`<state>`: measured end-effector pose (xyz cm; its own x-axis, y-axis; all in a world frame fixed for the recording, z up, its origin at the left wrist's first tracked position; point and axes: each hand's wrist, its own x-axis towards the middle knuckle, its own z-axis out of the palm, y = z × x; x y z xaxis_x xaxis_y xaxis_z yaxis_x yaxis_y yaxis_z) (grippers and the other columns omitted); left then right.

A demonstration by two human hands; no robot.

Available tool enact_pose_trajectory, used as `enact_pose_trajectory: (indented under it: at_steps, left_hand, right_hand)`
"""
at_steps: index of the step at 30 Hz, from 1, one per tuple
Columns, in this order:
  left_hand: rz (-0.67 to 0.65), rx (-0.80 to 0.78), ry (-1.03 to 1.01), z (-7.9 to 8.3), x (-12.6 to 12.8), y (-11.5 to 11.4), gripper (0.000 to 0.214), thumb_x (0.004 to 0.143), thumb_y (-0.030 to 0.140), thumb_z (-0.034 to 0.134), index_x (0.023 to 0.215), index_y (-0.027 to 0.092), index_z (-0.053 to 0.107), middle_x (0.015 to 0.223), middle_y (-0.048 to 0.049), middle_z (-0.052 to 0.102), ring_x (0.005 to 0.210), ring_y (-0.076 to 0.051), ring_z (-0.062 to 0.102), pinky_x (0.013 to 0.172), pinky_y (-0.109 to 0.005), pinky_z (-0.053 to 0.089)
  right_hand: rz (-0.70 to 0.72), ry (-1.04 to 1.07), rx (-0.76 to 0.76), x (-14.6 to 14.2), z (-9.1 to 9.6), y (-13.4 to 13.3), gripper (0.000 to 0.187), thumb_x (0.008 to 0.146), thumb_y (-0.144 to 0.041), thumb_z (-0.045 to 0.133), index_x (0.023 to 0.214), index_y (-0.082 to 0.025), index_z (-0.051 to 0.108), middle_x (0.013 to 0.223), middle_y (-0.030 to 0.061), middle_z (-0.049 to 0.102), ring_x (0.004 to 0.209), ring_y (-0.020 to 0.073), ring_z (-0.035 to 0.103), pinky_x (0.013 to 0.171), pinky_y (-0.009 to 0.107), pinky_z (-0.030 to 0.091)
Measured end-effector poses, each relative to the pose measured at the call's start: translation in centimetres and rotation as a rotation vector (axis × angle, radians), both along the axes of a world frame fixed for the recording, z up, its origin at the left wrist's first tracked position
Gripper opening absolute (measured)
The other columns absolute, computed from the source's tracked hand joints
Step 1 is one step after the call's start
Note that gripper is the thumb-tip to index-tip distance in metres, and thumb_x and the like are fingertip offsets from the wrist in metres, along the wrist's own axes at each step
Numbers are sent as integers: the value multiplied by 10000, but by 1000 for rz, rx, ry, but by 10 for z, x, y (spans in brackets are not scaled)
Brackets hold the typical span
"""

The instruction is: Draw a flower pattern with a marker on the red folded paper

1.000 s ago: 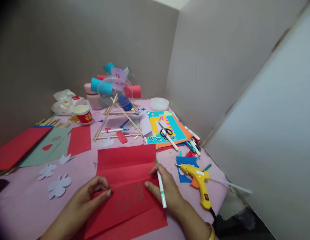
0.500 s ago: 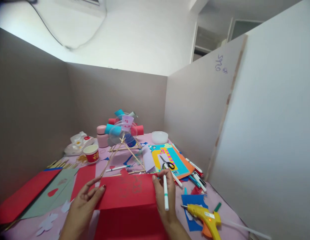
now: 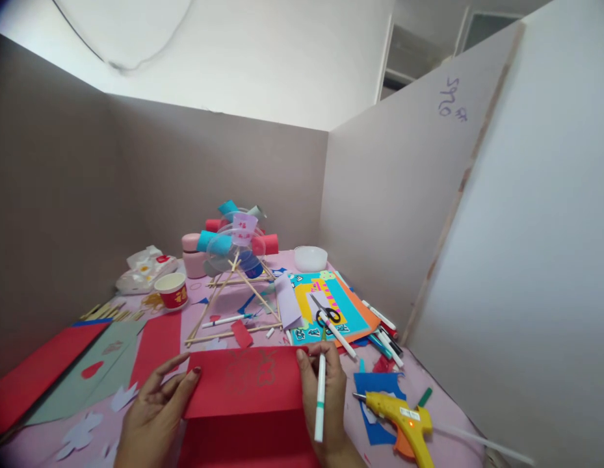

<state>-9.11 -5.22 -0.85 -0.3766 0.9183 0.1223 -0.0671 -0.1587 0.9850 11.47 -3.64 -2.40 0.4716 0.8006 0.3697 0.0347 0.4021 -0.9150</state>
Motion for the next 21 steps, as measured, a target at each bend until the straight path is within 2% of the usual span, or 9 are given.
enact_pose_trajectory:
  at_steps: [6,12,16,21]
  left_hand:
    - [-13,-14,44,-12,-6,1,541,712,542,686,1153,283,512,714,45,585,781,-137,536,668,-157,407]
    - [-13,-4,57,-11,-3,-1,534,700,564,681,1114,266,518,659,56,547,692,-131,504,643,-175,412]
    - [-5,-8,59,-12,-2,0,524,698,557,687,1108,274,525,700,44,585,761,-139,544,660,-162,418]
    - [5,-52,30,-14,-4,1,590,645,602,705,1106,277,530,703,36,605,813,-150,576,690,-157,438]
  right_hand:
    - [0,26,-4,2,-2,-3,238,772,-379,655,771,-227,472,685,-41,556,544,115,468,523,219,396]
    - [4,37,-36,5,-8,-4,256,767,-400,665,785,-224,481,616,-48,542,538,130,481,503,219,392]
    - [2,26,-48,6,-11,-3,259,764,-403,668,777,-222,483,592,-53,529,523,129,465,492,222,376]
    - [-21,2,-32,4,-8,-4,233,778,-391,650,771,-223,488,625,-44,538,572,137,491,550,237,397]
